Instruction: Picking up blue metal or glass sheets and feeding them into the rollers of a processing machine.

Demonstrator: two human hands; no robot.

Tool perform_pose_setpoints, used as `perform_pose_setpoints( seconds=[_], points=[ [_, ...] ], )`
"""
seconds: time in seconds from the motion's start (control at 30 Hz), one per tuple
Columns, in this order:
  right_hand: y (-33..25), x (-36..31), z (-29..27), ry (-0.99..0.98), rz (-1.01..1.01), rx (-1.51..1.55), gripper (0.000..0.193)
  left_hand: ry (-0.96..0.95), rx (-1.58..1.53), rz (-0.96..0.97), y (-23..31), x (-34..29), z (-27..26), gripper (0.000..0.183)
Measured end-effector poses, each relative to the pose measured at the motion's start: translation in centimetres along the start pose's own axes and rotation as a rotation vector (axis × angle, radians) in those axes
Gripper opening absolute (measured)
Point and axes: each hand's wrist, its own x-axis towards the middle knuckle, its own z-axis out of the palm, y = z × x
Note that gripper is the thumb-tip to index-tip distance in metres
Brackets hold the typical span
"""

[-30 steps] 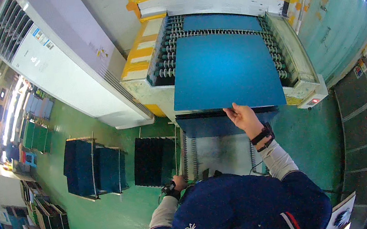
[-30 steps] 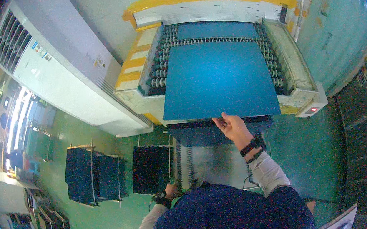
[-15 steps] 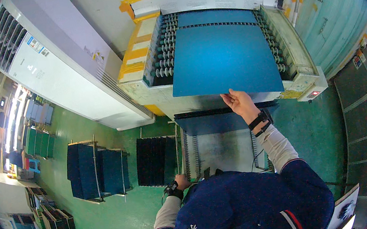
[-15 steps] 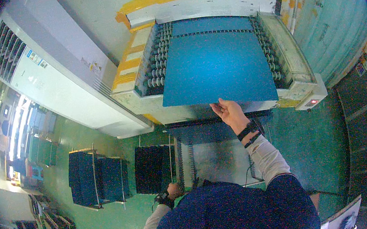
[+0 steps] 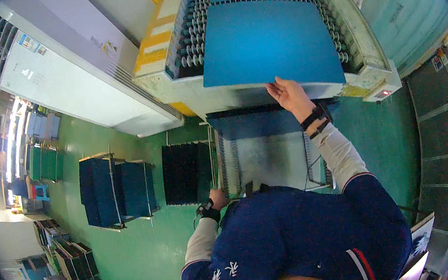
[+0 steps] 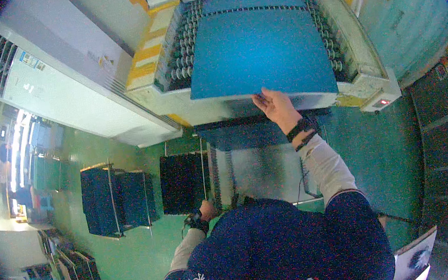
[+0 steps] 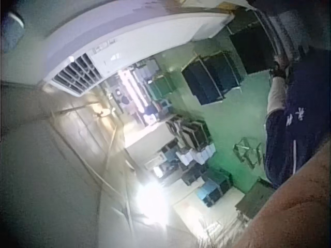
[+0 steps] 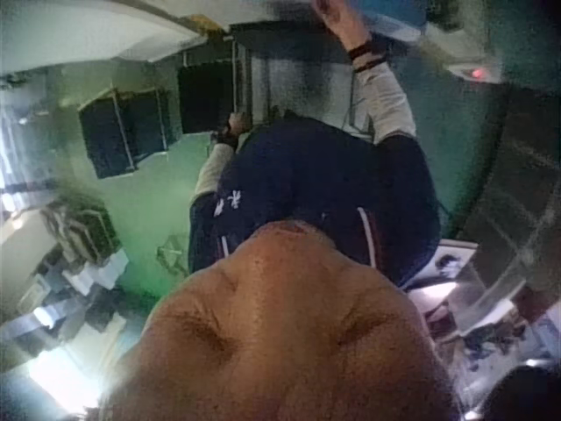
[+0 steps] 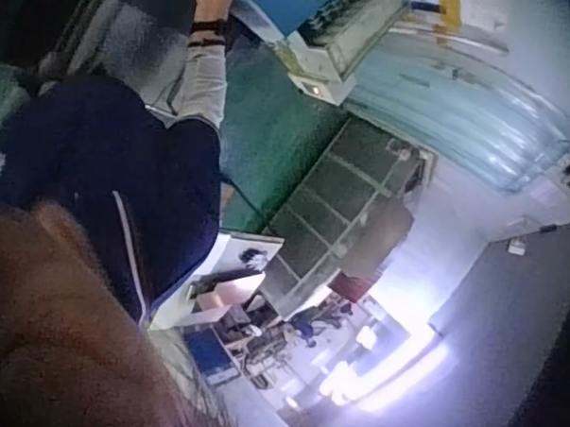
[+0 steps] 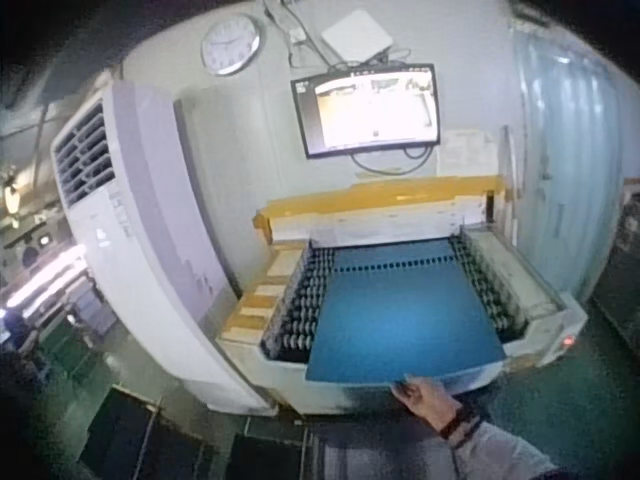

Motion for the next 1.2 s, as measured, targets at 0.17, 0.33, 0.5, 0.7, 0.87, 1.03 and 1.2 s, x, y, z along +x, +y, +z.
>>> perform_pose_setpoints(
  seconds=[0.17, 0.33, 0.5, 0.7, 0.87, 1.03, 1.2],
  points=[
    [-0.4, -2.3, 1.7, -0.060, 0.033, -0.272, 0.021, -0.103, 0.191, 0.015, -1.1, 1.6, 1.3, 0.037],
    [1.1, -4.3, 0.6, -0.059, -0.165, -0.861, 0.026, 0.026, 0.072, -0.035, -2.2, 2.3, 3.7, 0.036],
    [3.6, -7.7, 0.1, -0.202, -0.753, -1.597, 0.024, -0.005, 0.146, -0.025, -1.6, 1.7, 2.6, 0.037],
    [4.5, -11.2, 0.1, -0.376, -1.014, -1.937, 0.035, 0.139, -0.333, -0.275, -2.2, 2.5, 4.2, 0.042],
    [5.6, -13.0, -0.9, -0.349, -0.994, -2.096, 0.048, 0.007, 0.076, 0.011, -1.5, 2.3, 3.0, 0.027],
    [6.2, -14.1, -0.6, -0.381, -0.996, -2.109, 0.054, 0.072, -0.163, -0.157, -3.8, 3.7, 6.4, 0.030],
    [6.2, -13.9, -0.9, -0.344, -1.051, -2.083, 0.054, -0.059, 0.006, 0.035, -2.9, 3.4, 3.8, 0.042]
  ],
)
